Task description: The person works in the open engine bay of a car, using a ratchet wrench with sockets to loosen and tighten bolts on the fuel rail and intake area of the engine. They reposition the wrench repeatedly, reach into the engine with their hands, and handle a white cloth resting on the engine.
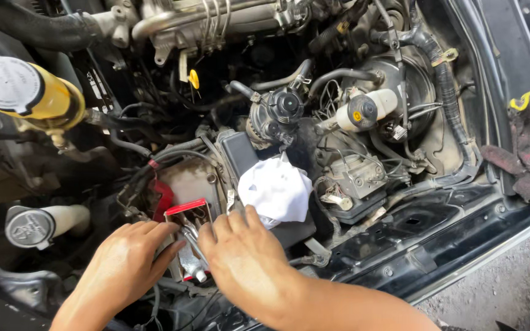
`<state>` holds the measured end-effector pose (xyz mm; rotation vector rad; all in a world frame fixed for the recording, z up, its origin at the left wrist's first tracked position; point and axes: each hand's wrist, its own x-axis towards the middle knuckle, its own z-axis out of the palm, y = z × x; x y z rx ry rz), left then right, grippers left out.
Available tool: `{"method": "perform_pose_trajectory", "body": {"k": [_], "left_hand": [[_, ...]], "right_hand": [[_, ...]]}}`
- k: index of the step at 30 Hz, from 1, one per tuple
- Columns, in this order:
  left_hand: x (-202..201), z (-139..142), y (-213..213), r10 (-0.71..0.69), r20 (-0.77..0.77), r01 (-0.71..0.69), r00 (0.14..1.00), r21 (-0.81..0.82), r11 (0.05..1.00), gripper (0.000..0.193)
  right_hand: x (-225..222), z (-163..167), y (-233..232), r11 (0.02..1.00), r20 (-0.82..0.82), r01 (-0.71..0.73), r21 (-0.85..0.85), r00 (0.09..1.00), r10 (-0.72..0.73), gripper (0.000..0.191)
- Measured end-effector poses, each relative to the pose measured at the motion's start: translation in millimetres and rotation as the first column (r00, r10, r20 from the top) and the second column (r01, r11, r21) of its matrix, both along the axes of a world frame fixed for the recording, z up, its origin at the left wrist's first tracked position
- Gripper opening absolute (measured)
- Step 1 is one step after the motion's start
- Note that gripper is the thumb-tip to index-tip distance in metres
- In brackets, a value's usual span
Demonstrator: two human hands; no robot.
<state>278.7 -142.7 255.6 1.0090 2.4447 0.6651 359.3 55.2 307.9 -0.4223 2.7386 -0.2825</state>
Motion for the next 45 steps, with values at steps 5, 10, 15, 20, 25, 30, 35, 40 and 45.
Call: {"method": "perform_pose_trajectory", "body": {"k": [5, 10, 15, 20, 25, 30, 35, 40, 45], "left_hand": [[6.1, -0.2, 0.6, -0.019, -0.065, 0.020, 0.998, 0.007, 1.000, 0.028], [24.3, -3.4, -0.3, -0.097, -0.047, 0.098, 0.994, 0.009, 0.995, 0.025], [52.8, -24.6, -2.0, -0.198, -0.110, 0.195, 0.974, -0.035, 0.980, 0.016], [77.5, -56.1, -4.5, -0.322, -0.081, 0.302, 0.943, -0.191, 0.934, 0.009], [87.7, -73.8, -8.5, -0.360, 0.005, 0.349, 0.933, -0.264, 0.899, 0.010], [84.1, -81.3, -14.4, -0.293, -0.039, 0.278, 0.955, -0.215, 0.936, 0.014], [82.9, -84.6, -16.5, -0.260, -0.081, 0.249, 0.962, -0.121, 0.961, 0.010], [78.4, -96.2, -13.8, -0.251, 0.012, 0.244, 0.968, -0.287, 0.926, 0.011], [77.0, -93.8, -10.8, -0.225, -0.111, 0.183, 0.968, -0.300, 0.936, 0.021]], "right_hand": [[8.6, -6.4, -4.8, 0.998, -0.107, -0.023, -0.055, 0.994, 0.017, 0.043], [13.1, -10.4, -10.5, 0.998, -0.031, -0.043, -0.035, 0.999, 0.042, 0.045], [21.7, -17.3, -18.4, 0.987, 0.071, -0.163, -0.013, 0.984, 0.163, 0.039], [29.3, -26.1, -29.7, 0.981, 0.123, -0.192, 0.031, 0.975, 0.187, 0.037], [34.1, -35.8, -36.1, 0.976, 0.122, -0.217, 0.009, 0.969, 0.215, 0.045], [39.9, -47.6, -36.7, 0.989, 0.060, -0.133, -0.065, 0.989, 0.137, 0.048], [40.3, -53.2, -36.8, 0.988, 0.062, -0.140, -0.068, 0.988, 0.144, 0.048], [37.4, -56.4, -35.1, 0.987, 0.012, -0.149, -0.067, 0.989, 0.150, 0.047], [40.1, -55.3, -31.8, 0.985, 0.040, -0.149, -0.086, 0.987, 0.153, 0.053]]}}
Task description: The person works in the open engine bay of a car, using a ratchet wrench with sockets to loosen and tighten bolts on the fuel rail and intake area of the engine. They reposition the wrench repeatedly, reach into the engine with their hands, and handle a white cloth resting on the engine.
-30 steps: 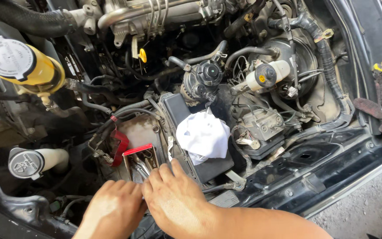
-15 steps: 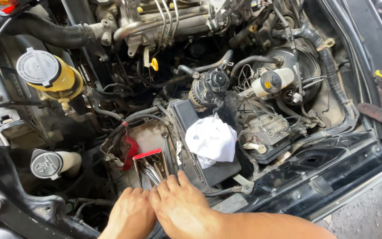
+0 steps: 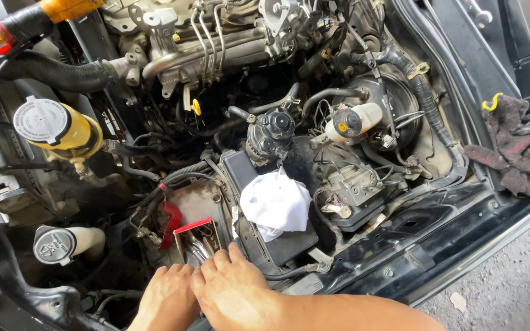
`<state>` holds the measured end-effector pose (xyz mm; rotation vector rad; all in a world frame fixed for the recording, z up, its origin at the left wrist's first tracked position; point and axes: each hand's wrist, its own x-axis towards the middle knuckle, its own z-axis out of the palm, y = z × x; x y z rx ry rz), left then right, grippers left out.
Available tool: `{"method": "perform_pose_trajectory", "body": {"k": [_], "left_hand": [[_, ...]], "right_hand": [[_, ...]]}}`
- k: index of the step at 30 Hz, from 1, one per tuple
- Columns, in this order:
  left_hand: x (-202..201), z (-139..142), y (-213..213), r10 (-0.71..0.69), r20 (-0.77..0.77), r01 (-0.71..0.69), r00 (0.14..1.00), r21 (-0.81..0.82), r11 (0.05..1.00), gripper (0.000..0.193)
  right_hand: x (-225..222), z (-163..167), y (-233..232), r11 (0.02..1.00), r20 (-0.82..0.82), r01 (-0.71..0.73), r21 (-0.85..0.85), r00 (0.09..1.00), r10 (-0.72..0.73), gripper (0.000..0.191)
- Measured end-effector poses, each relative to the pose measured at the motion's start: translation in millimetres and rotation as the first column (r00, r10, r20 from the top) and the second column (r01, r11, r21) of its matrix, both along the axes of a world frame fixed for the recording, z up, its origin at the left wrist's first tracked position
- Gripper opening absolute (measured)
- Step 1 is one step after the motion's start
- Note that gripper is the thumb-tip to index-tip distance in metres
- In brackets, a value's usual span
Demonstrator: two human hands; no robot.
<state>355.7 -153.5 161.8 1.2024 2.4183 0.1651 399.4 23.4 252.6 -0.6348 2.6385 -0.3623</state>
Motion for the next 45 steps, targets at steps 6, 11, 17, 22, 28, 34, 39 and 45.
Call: {"method": "perform_pose_trajectory", "body": {"k": [6, 11, 17, 22, 28, 34, 39, 45], "left_hand": [[-26.1, 47.7, 9.7, 0.143, -0.026, -0.145, 0.989, -0.104, 0.984, 0.033], [-69.7, 76.1, 6.4, 0.155, -0.124, -0.181, 0.980, -0.235, 0.955, 0.044], [-150.3, 2.7, 27.2, 0.154, 0.022, -0.139, 0.988, -0.319, 0.937, 0.025], [-162.4, -112.0, 59.4, -0.077, -0.161, 0.056, 0.984, -0.130, 0.990, 0.021], [-145.4, -159.9, 96.8, 0.284, -0.148, -0.282, 0.947, 0.033, 0.959, 0.025], [-145.8, -157.6, 104.6, 0.393, -0.076, -0.377, 0.917, 0.165, 0.911, 0.031], [-147.3, -173.5, 109.5, 0.387, -0.168, -0.356, 0.907, 0.187, 0.916, 0.040], [-149.9, -185.2, 109.9, 0.379, -0.179, -0.338, 0.908, 0.222, 0.915, 0.038]], "right_hand": [[-9.4, 16.5, 4.3, 0.998, -0.005, 0.037, 0.048, 0.999, -0.037, 0.049], [-14.6, 31.6, 5.5, 0.995, 0.018, 0.029, 0.092, 0.999, -0.031, 0.042], [-17.6, 36.2, 3.3, 0.996, -0.027, -0.002, 0.093, 1.000, 0.005, 0.044], [-20.7, 33.1, 4.6, 0.994, 0.020, -0.030, 0.102, 0.999, 0.028, 0.046], [-16.8, 18.3, 4.5, 0.991, 0.034, 0.033, 0.127, 0.999, -0.038, 0.052], [-15.0, -6.0, 1.6, 0.994, 0.023, 0.055, 0.097, 0.998, -0.058, 0.052], [-12.4, -16.6, -1.9, 0.993, 0.067, 0.078, 0.087, 0.994, -0.084, 0.055], [-2.7, -33.6, -9.9, 0.992, 0.058, 0.124, 0.003, 0.991, -0.124, 0.049]]}}
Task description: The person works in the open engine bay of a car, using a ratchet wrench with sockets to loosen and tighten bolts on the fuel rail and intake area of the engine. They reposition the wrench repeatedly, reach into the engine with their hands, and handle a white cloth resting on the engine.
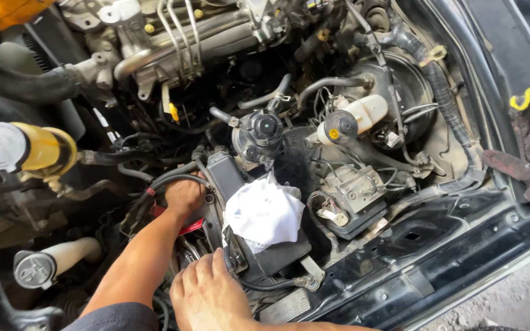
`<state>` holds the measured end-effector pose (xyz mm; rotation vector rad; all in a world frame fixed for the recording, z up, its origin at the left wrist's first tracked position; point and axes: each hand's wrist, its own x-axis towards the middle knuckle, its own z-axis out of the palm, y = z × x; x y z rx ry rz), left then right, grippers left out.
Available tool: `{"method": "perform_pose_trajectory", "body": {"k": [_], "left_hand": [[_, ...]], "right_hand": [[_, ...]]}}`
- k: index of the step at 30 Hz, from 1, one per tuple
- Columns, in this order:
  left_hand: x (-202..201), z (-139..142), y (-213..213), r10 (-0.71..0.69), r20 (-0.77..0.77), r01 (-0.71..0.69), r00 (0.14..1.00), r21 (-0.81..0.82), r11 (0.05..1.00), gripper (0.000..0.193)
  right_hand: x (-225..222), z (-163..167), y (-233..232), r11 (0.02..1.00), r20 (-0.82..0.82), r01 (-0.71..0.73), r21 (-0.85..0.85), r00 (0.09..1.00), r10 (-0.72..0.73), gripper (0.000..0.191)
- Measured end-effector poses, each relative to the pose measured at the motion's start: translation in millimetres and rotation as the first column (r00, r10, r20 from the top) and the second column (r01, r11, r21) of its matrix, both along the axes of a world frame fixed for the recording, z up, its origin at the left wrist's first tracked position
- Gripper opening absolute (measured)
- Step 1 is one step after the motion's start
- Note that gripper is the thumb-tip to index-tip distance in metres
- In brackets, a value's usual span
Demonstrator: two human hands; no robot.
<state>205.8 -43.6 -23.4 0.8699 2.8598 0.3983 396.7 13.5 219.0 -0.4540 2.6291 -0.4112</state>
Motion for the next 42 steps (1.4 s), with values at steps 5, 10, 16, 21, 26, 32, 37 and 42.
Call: {"method": "perform_pose_trajectory", "body": {"k": [5, 10, 16, 21, 26, 32, 37, 42], "left_hand": [[1.4, -1.3, 2.5, 0.103, 0.126, -0.083, 0.987, -0.160, 0.984, 0.044], [1.1, -0.1, 4.7, 0.168, 0.239, -0.110, 0.956, -0.241, 0.964, 0.043], [-4.8, 2.8, 9.4, 0.178, 0.252, -0.136, 0.951, -0.174, 0.975, 0.044], [-8.0, 5.3, 12.9, 0.206, 0.300, -0.117, 0.932, -0.288, 0.950, 0.041], [-9.7, 5.4, 12.7, 0.154, 0.233, -0.085, 0.960, -0.282, 0.956, 0.038], [-8.7, 4.0, 11.7, 0.136, 0.198, -0.098, 0.971, -0.189, 0.977, 0.036], [-7.9, 7.6, 11.9, 0.157, 0.223, -0.084, 0.962, -0.306, 0.948, 0.034], [-9.6, 10.7, 14.6, 0.154, 0.195, -0.101, 0.969, -0.258, 0.961, 0.036]], "right_hand": [[7.8, -5.4, 0.5, 0.994, -0.163, 0.101, -0.033, 0.981, -0.105, 0.040], [-14.1, 32.2, 37.8, 0.986, -0.215, 0.077, -0.147, 0.971, -0.107, 0.031], [-97.3, 114.3, 159.7, 0.778, 0.319, 0.345, -0.524, 0.927, -0.196, 0.034], [-199.3, 125.9, 295.2, 0.759, -0.177, 0.622, -0.191, 0.739, -0.650, 0.032], [-265.0, 67.4, 377.0, 0.834, -0.554, 0.529, -0.155, 0.652, -0.517, 0.029], [-268.8, 41.3, 393.1, 0.844, -0.469, 0.536, 0.007, 0.747, -0.471, 0.026], [-279.4, 31.0, 402.3, 0.517, -0.398, 0.499, -0.696, 0.331, -0.856, 0.025], [-298.1, 4.3, 410.5, 0.303, -0.282, 0.431, -0.850, 0.116, -0.953, 0.017]]}}
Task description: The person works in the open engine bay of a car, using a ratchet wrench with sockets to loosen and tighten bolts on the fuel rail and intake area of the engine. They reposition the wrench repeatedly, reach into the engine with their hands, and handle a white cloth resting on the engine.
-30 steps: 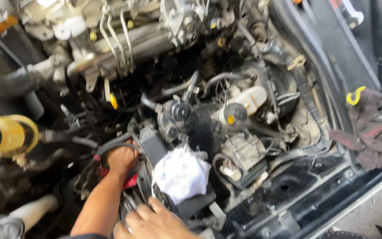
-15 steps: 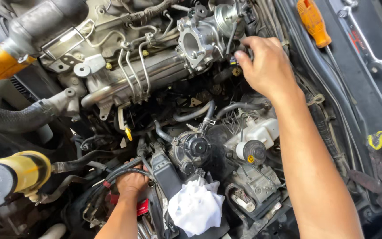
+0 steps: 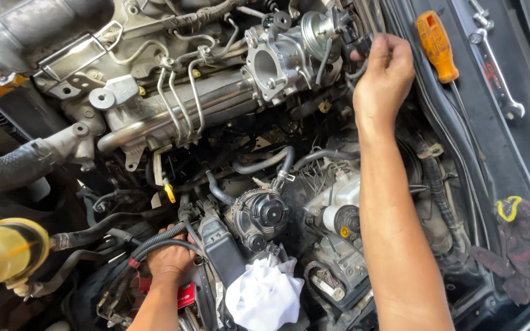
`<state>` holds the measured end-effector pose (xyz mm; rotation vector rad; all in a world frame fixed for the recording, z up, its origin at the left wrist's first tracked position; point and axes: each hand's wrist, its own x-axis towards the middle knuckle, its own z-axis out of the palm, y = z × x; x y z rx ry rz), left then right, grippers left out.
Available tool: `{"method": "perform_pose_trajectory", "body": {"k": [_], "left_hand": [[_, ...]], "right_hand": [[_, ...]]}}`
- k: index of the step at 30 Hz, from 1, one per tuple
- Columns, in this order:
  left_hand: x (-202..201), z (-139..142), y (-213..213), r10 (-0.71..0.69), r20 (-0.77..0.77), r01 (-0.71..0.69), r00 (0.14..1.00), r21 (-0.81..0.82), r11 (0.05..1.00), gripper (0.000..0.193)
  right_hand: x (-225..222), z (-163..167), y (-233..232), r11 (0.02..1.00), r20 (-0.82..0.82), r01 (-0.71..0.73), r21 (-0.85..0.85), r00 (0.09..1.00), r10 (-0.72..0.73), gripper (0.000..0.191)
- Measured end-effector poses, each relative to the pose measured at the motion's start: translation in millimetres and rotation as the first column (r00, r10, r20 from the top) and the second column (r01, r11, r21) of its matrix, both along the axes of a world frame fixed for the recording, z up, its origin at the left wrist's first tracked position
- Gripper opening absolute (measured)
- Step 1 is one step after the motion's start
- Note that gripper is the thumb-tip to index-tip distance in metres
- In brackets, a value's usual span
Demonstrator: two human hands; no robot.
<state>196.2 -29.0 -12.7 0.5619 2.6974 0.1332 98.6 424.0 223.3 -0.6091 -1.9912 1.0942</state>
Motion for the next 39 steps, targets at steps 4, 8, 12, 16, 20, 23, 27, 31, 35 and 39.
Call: {"method": "perform_pose_trajectory", "body": {"k": [4, 8, 12, 16, 20, 23, 27, 31, 35, 39], "left_hand": [[0.0, 1.2, 0.0, 0.009, 0.016, -0.009, 1.000, -0.018, 1.000, 0.034], [0.1, 2.0, 0.1, 0.045, 0.013, -0.045, 0.999, 0.036, 0.998, 0.035], [-0.7, 2.1, 0.9, 0.044, 0.050, -0.044, 0.998, 0.011, 0.999, 0.036], [-1.1, 0.3, 0.4, 0.034, 0.012, -0.034, 0.999, 0.030, 0.999, 0.040], [-0.4, -2.8, -1.1, 0.051, -0.080, -0.040, 0.996, 0.127, 0.991, 0.044], [0.2, -5.5, -1.9, 0.035, -0.029, -0.033, 0.999, 0.088, 0.996, 0.039], [0.6, -9.9, -2.4, 0.048, -0.036, -0.041, 0.998, 0.160, 0.986, 0.037], [1.2, -16.6, -3.5, 0.048, -0.053, -0.034, 0.997, 0.237, 0.971, 0.035], [2.9, -22.0, -5.9, 0.085, -0.040, -0.067, 0.996, 0.320, 0.945, 0.032], [3.5, -21.5, -6.6, 0.071, -0.009, -0.064, 0.997, 0.328, 0.942, 0.033]], "right_hand": [[3.4, -8.1, 1.4, 0.998, 0.077, -0.051, 0.047, 0.996, 0.047, 0.021], [4.6, -9.4, -2.5, 0.977, 0.103, -0.062, 0.203, 0.994, 0.042, 0.022], [0.0, -11.1, -4.7, 0.988, 0.147, -0.028, 0.150, 0.989, 0.006, 0.023], [-3.8, -12.8, 0.1, 0.976, 0.117, -0.118, 0.182, 0.988, 0.098, 0.023], [-9.3, -12.3, 5.5, 0.970, 0.173, -0.128, 0.208, 0.981, 0.092, 0.022], [-12.2, -5.3, 7.1, 0.957, 0.209, -0.186, 0.222, 0.968, 0.140, 0.024], [-10.2, 12.2, 10.5, 0.918, 0.630, -0.174, 0.357, 0.770, -0.100, 0.035], [-10.3, 15.9, 15.5, 0.804, 0.656, -0.296, 0.515, 0.740, -0.147, 0.037], [-20.4, 6.2, 18.3, 0.798, 0.655, -0.266, 0.541, 0.728, -0.202, 0.039], [-31.2, 27.6, 16.9, 0.852, 0.759, -0.311, 0.422, 0.635, -0.144, 0.045]]}}
